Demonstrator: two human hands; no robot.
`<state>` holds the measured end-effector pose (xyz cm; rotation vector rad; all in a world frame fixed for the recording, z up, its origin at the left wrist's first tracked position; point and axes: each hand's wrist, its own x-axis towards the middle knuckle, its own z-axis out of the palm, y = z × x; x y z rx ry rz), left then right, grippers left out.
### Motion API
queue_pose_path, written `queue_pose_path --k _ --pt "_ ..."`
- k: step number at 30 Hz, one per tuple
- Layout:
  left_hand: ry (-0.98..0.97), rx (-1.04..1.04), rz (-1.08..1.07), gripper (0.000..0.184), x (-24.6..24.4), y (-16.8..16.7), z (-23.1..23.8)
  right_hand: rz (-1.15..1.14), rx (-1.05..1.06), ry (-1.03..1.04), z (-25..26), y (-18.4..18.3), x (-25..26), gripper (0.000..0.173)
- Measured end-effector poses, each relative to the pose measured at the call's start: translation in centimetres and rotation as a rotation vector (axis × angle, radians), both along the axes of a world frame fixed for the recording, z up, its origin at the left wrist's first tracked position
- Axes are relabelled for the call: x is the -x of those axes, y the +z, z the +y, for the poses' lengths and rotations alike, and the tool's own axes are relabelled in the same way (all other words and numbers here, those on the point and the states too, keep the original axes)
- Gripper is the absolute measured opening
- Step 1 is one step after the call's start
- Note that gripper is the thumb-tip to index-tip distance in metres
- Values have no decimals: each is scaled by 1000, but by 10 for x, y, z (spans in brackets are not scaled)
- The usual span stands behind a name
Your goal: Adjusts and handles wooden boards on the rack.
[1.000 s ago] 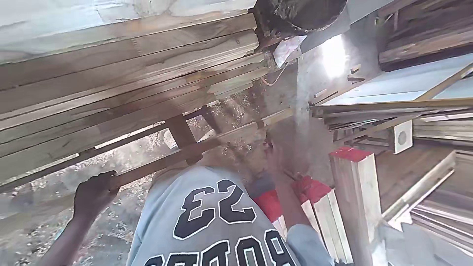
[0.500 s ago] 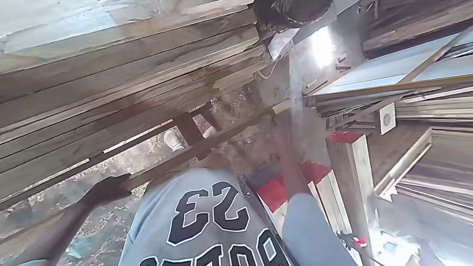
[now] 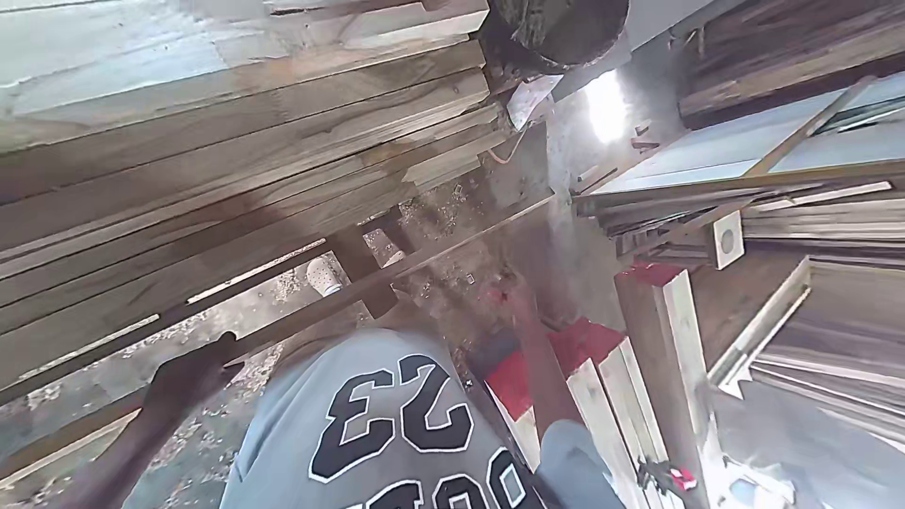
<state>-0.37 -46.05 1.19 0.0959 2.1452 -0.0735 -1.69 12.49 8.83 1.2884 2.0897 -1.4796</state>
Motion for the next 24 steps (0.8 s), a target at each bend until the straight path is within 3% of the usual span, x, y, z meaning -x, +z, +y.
queue_pose_path --k 2,8,12,15,17,19,22,24 --pt "-14 10 38 49 -2 -4 -1 57 -137 26 21 -17 4 55" --pt "25 8 -3 53 7 -1 0 165 -625 409 56 -53 62 50" --pt "57 -3 -61 54 19 -1 -1 31 -737 537 52 -70 79 50" --pt "109 -28 -66 54 21 0 -2 -121 -724 595 62 -75 52 60" --pt "159 -56 -74 56 22 7 3 -150 -677 606 84 -63 39 61" --pt "163 -34 -59 55 18 6 5 -41 -684 652 121 -51 42 56" --pt "111 17 3 51 9 -4 3 64 -796 850 163 -9 94 47" --pt "109 34 11 53 5 -4 5 51 -793 1076 170 22 139 56"
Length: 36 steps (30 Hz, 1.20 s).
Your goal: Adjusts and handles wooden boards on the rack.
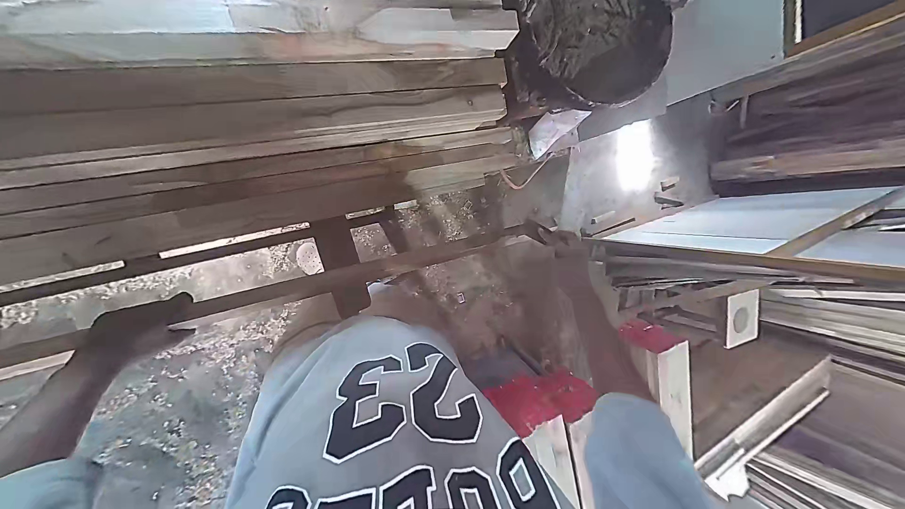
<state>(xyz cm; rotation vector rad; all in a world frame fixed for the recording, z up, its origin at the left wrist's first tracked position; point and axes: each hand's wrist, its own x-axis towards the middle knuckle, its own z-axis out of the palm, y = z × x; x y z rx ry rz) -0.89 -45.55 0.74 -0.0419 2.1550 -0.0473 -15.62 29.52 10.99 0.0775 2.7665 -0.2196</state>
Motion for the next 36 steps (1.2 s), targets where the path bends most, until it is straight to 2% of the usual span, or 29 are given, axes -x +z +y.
queue_pose_path --k 3,5,7,10,17,19,21,22,24,25,27,28,30,32,34,36 --pt "12 27 17 53 -7 -5 1 -106 -95 494 -16 10 50 64" --pt "26 31 32 53 -10 -6 0 -123 -84 772 -31 1 64 60" --pt "28 41 41 53 -11 -9 -1 -155 -103 902 -40 -5 72 60" --pt "44 62 -2 52 -7 -4 4 -218 -229 908 -32 -4 78 63" --pt "78 49 27 49 -11 -9 2 -242 -438 744 2 2 81 64" --pt "94 48 27 52 -10 -6 4 -206 -482 697 3 7 79 47" --pt "93 38 48 53 -12 -3 5 -226 -584 582 -4 16 72 20" --pt "89 29 65 54 -14 -4 4 -272 -649 515 -9 23 68 14" --pt "65 23 106 52 -17 -7 0 -400 -708 336 -13 39 60 18" --pt "62 23 100 52 -16 -7 0 -450 -659 229 -9 46 53 22" --pt "53 21 51 55 -10 -7 -2 -497 -426 36 7 51 38 39" --pt "42 4 19 56 -5 -6 -3 -504 -238 -64 16 45 26 41" --pt "17 -62 -36 57 9 0 -6 -402 224 -297 25 19 -8 33" --pt "-3 -146 -80 57 22 2 -10 -297 590 -560 10 -12 -44 36" --pt "11 -212 -103 59 32 1 -13 -191 726 -708 -22 -31 -67 44" --pt "63 -250 -140 60 40 4 -13 -88 609 -662 -55 -41 -76 45"
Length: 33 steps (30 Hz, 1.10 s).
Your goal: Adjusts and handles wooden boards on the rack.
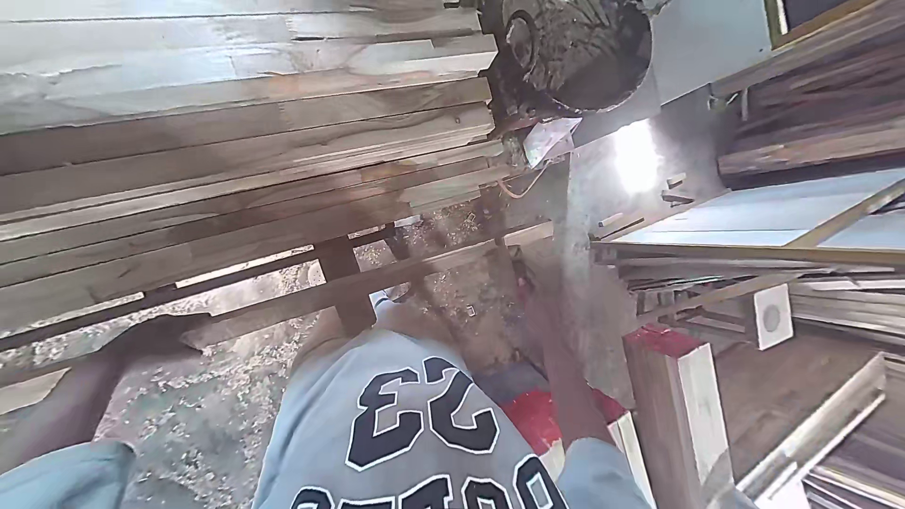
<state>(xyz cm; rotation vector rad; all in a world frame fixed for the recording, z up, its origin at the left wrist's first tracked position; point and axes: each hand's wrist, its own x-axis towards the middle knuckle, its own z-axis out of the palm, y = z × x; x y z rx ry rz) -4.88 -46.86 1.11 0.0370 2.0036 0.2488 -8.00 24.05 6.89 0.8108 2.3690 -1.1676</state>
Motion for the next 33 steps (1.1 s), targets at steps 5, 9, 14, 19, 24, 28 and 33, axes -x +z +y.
queue_pose_path --k 5,9,14,19,24,28,33 --pt "37 5 -48 58 7 5 6 49 -488 209 -54 -21 5 47" --pt "11 27 -11 56 3 -6 0 -330 -659 386 -67 6 15 59" --pt "-5 100 48 59 -12 -10 -4 -217 -530 325 -33 40 45 43" --pt "6 127 58 58 -15 -7 0 -182 -197 120 -55 29 52 42" --pt "-30 156 52 58 -17 -4 2 -318 -103 184 -91 25 13 43" --pt "-30 200 77 58 -24 -3 6 -233 -134 108 -64 25 -1 44" --pt "-24 229 81 57 -26 -3 8 116 -445 151 -36 -6 14 50"
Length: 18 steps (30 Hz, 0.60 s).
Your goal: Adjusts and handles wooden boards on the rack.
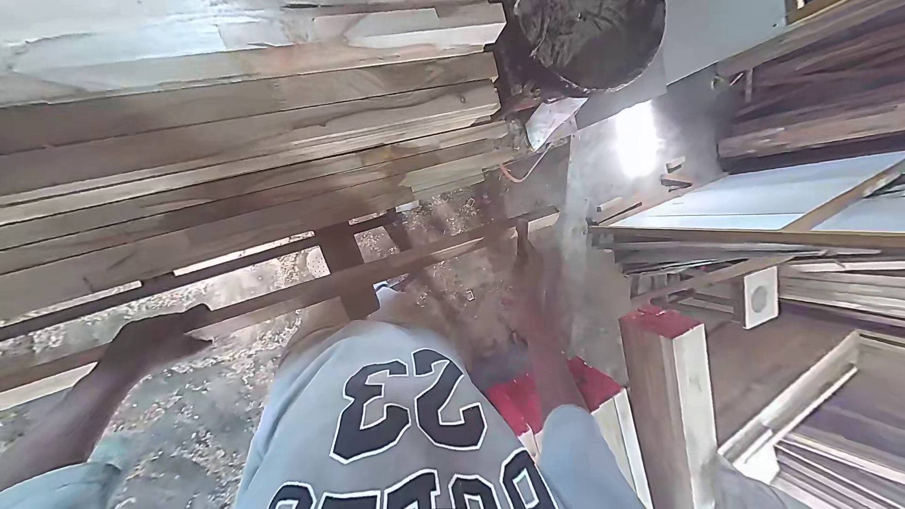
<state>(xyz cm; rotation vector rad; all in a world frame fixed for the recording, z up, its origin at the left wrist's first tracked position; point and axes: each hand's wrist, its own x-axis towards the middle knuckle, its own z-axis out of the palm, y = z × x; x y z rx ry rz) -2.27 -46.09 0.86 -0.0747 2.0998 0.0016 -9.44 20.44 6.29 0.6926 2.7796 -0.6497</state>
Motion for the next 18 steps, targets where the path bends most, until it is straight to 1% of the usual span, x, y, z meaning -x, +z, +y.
queue_pose_path --k 2,4,6,8,10,12,13,15,16,17,18 --pt "-13 -2 10 55 -1 -3 -1 57 -33 26 -9 -14 13 49" --pt "-30 -16 20 53 -3 -2 -3 -27 -65 41 -19 -30 12 49" --pt "-37 -27 29 53 -1 -4 -4 -116 -111 53 -21 -45 -1 55" --pt "-44 -23 1 57 -1 -4 -2 -189 -119 44 -11 -50 -23 60" --pt "-37 -20 -12 56 -3 -4 -3 -196 -159 88 15 -46 -36 57" --pt "1 -50 20 53 -10 -12 -9 -123 -196 215 52 -28 -19 48" --pt "10 -66 37 50 -14 -14 -9 -110 -214 288 69 -11 -2 44" --pt "6 -59 43 42 -13 -6 0 -135 -258 470 87 29 51 48" --pt "-12 -36 51 40 -14 -1 5 -177 -290 601 90 45 75 50" --pt "-18 -17 65 40 -16 1 7 -210 -322 756 89 54 96 55" --pt "-12 -10 81 40 -18 2 8 -210 -369 948 88 55 115 63"
